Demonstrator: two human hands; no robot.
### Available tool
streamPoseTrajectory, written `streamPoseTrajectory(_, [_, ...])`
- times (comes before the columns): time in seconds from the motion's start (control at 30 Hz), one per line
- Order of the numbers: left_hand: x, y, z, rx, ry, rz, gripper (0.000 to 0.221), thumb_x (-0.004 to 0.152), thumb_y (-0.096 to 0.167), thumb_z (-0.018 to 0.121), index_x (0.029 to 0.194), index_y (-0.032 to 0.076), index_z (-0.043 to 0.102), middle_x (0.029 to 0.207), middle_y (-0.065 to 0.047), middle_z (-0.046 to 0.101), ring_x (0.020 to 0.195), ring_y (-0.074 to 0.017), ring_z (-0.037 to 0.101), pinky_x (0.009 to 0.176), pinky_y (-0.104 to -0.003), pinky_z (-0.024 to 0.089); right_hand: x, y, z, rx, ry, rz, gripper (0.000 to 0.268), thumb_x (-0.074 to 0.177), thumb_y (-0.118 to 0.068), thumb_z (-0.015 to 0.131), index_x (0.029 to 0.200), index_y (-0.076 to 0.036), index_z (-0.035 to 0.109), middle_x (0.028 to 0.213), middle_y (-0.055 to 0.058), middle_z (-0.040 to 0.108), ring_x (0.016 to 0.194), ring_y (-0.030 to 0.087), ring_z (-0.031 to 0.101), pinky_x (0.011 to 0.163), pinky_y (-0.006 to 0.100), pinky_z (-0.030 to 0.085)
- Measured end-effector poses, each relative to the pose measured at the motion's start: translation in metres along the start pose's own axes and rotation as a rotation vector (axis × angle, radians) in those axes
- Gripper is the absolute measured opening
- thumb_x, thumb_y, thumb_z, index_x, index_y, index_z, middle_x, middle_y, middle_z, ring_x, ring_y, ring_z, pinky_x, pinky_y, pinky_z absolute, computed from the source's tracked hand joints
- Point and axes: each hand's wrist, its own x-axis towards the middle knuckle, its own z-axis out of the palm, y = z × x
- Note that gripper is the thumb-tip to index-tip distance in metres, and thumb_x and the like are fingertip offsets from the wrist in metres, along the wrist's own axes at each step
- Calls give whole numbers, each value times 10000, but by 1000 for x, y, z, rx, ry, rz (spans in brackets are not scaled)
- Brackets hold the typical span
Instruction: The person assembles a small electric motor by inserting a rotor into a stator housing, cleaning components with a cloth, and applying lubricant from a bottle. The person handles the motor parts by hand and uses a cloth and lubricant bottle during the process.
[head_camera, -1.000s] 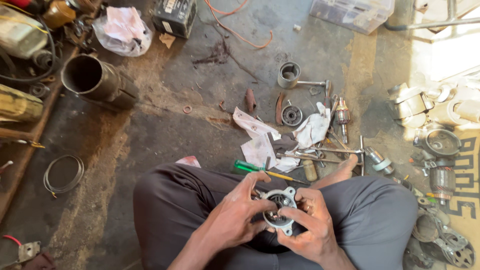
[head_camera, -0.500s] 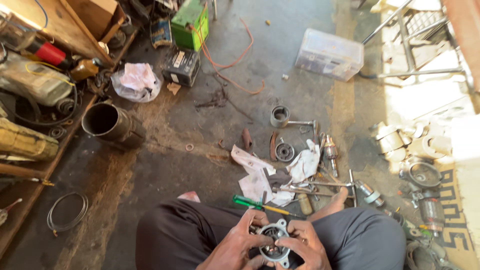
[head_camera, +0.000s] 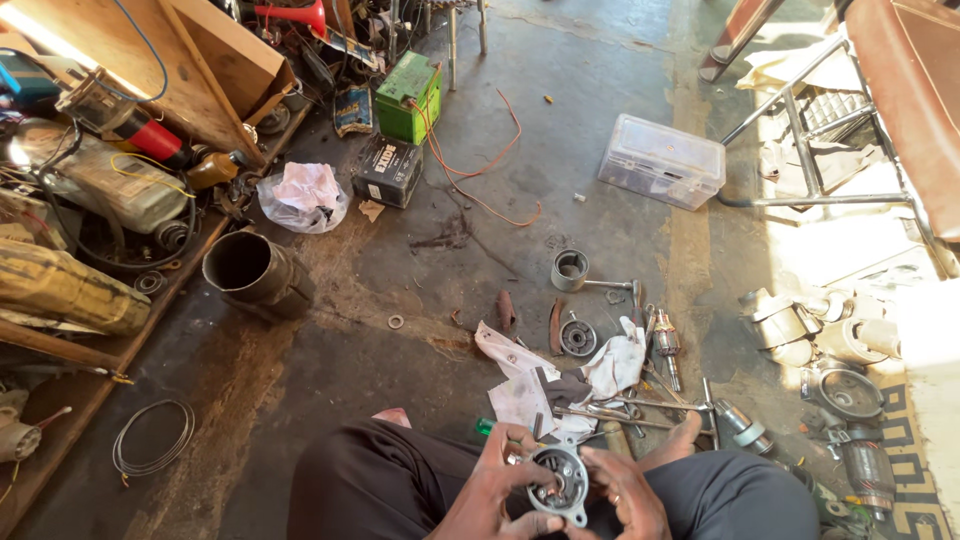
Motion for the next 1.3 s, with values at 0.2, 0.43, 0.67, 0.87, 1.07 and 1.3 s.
streamPoseTrajectory(0.2, [20, 8, -31, -12, 261, -32, 352, 762, 202, 894, 1029, 30, 743, 1211, -97, 443, 1183, -258, 531, 1052, -391, 437, 39, -61, -31, 1008, 93, 522, 758, 822, -56, 751, 1488, 50, 404, 1324, 164, 559, 1136, 289, 606, 902, 410, 530])
streamPoseTrajectory(0.43, [45, -14, -65, -256, 386, -89, 285, 804, 3, 816, 1055, -23, 683, 1243, -91, 383, 1132, -196, 611, 1012, -328, 495, 76, -65, -56, 697, 133, 730, 623, 826, -69, 766, 1393, 80, 555, 1196, 152, 641, 967, 234, 637, 810, 381, 534])
streamPoseTrajectory(0.67, [44, -28, -77, -280, 480, -134, 260, 815, 39, 823, 1037, -11, 696, 1249, -85, 377, 1133, -185, 602, 979, -340, 532, 163, 14, -86, -1038, -238, 573, 573, 817, -244, 797, 1357, -126, 647, 1118, 186, 707, 1076, 362, 665, 916, 457, 519])
streamPoseTrajectory(0.87, [44, -29, -82, -227, 514, -178, 279, 794, 41, 831, 1037, -7, 703, 1256, -87, 396, 1146, -196, 619, 978, -339, 533, 173, 79, -56, -1263, -456, 451, 359, 794, -165, 700, 1149, -123, 745, 1155, 184, 664, 990, 391, 685, 840, 509, 551])
streamPoseTrajectory(1.07, [46, -31, -88, -201, 537, -210, 295, 778, 66, 837, 1035, 2, 707, 1265, -91, 404, 1109, -191, 638, 954, -341, 554, 172, 100, -50, -1434, -514, 393, 167, 856, -195, 666, 849, -45, 741, 980, 164, 728, 887, 391, 730, 765, 505, 588])
streamPoseTrajectory(1.3, [44, -29, -88, 36, 546, -170, 310, 746, 79, 873, 1014, 8, 736, 1267, -99, 434, 1102, -206, 628, 986, -346, 507, 175, 76, -41, -1443, -527, 455, 180, 838, -229, 709, 888, -57, 736, 932, 163, 747, 856, 373, 742, 766, 485, 593])
